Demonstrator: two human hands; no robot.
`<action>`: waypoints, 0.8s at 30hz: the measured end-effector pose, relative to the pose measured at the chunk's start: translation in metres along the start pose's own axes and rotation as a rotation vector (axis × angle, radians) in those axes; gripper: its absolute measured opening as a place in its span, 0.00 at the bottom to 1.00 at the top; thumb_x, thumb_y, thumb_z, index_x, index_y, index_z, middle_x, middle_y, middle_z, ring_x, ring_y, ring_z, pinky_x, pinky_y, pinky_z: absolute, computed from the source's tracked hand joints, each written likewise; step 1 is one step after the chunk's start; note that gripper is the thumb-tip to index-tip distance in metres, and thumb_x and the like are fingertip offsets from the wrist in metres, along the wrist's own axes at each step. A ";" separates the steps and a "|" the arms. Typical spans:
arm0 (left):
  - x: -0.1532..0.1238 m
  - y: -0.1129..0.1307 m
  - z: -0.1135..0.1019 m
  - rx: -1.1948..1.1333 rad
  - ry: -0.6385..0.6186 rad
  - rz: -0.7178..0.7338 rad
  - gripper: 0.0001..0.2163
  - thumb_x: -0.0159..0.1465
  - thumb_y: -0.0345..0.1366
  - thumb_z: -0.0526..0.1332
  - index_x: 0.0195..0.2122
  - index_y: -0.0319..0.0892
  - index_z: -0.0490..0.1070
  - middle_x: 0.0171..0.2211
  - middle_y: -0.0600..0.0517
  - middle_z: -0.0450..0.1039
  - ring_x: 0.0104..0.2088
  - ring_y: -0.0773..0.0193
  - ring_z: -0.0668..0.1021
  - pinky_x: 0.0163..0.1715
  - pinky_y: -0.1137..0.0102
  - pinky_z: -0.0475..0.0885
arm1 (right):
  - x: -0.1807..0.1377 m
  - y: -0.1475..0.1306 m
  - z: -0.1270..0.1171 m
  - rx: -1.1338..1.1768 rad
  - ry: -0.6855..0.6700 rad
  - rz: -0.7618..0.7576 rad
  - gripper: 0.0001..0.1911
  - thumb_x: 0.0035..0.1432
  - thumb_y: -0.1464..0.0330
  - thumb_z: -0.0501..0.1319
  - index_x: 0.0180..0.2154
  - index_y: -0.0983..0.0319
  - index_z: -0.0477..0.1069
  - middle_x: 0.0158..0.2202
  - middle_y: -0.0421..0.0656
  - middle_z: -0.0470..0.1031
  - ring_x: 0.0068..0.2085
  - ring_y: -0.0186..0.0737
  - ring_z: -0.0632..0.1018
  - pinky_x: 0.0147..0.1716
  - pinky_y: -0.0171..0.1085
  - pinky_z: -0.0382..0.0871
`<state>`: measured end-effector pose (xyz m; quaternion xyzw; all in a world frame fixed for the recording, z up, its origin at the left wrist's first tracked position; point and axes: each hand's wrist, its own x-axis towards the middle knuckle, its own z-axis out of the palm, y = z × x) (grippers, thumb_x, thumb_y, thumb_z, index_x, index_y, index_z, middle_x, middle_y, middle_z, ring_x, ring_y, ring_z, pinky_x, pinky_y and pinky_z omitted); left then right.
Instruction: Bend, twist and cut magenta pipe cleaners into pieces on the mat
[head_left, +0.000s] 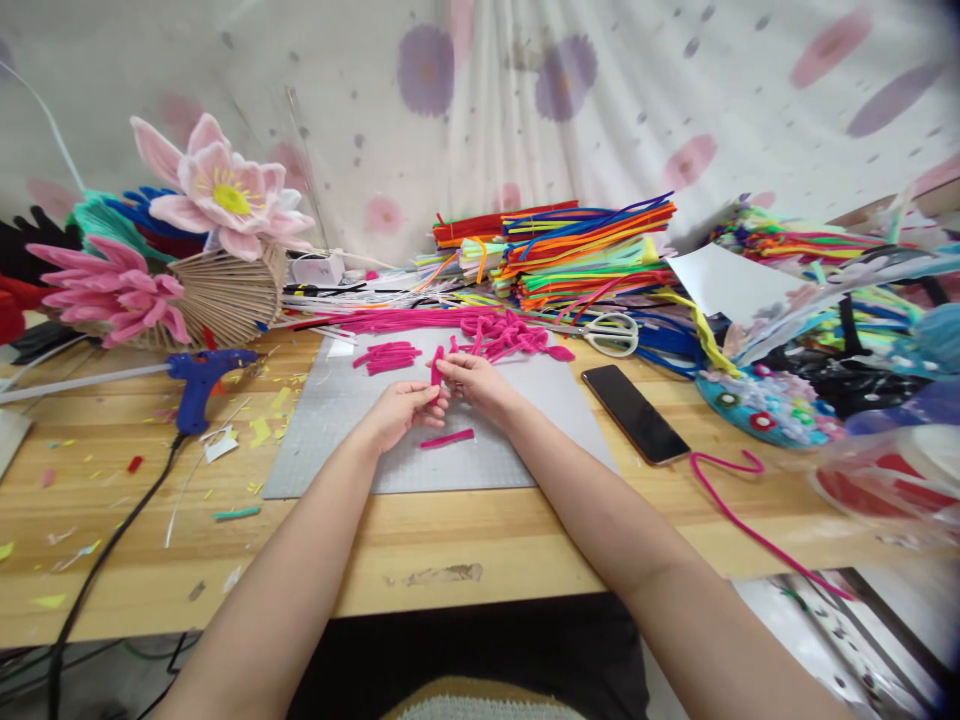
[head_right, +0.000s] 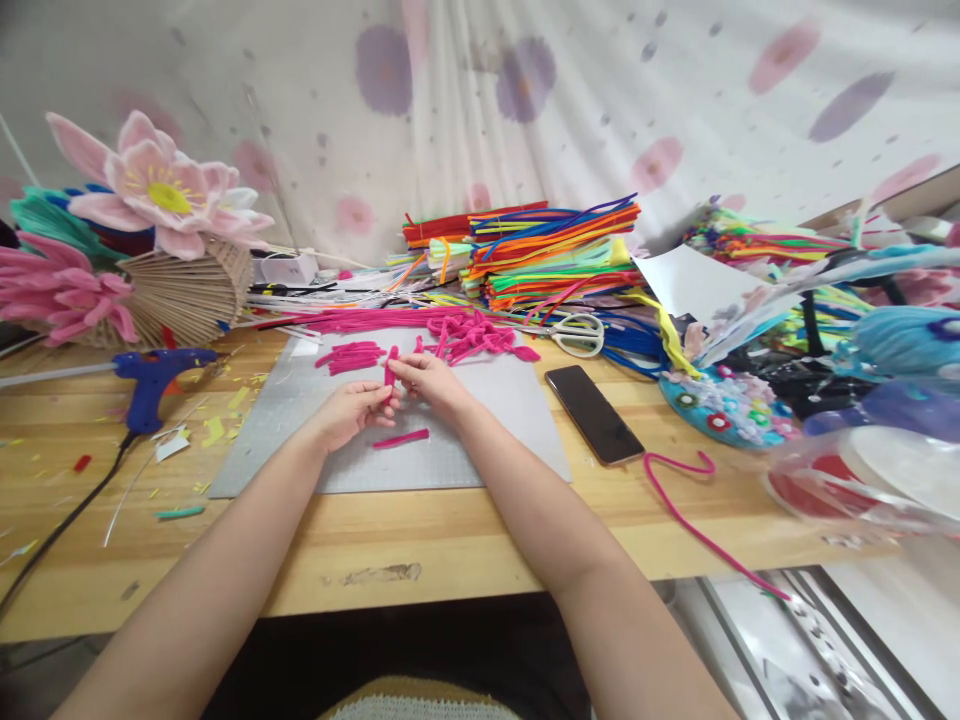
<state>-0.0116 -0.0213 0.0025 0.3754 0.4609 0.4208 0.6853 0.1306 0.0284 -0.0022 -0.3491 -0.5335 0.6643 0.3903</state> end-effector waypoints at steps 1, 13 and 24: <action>-0.001 0.001 -0.001 0.003 -0.028 -0.028 0.05 0.54 0.31 0.63 0.27 0.33 0.74 0.22 0.49 0.72 0.20 0.72 0.72 0.23 0.73 0.74 | 0.000 -0.001 -0.001 0.040 0.000 -0.006 0.18 0.43 0.56 0.64 0.28 0.65 0.72 0.16 0.33 0.59 0.18 0.24 0.59 0.18 0.29 0.48; -0.007 0.010 -0.002 -0.089 -0.270 -0.227 0.05 0.56 0.30 0.61 0.24 0.34 0.71 0.18 0.53 0.67 0.15 0.76 0.67 0.18 0.77 0.70 | 0.003 -0.010 0.001 0.300 0.014 0.050 0.15 0.36 0.65 0.69 0.23 0.64 0.66 0.16 0.32 0.55 0.18 0.23 0.55 0.16 0.29 0.44; -0.006 0.008 0.000 -0.110 -0.246 -0.187 0.05 0.57 0.29 0.59 0.29 0.34 0.73 0.23 0.51 0.70 0.18 0.75 0.69 0.19 0.78 0.70 | 0.004 -0.015 -0.002 0.319 0.076 -0.014 0.16 0.31 0.65 0.70 0.21 0.65 0.65 0.18 0.34 0.62 0.18 0.22 0.54 0.15 0.29 0.39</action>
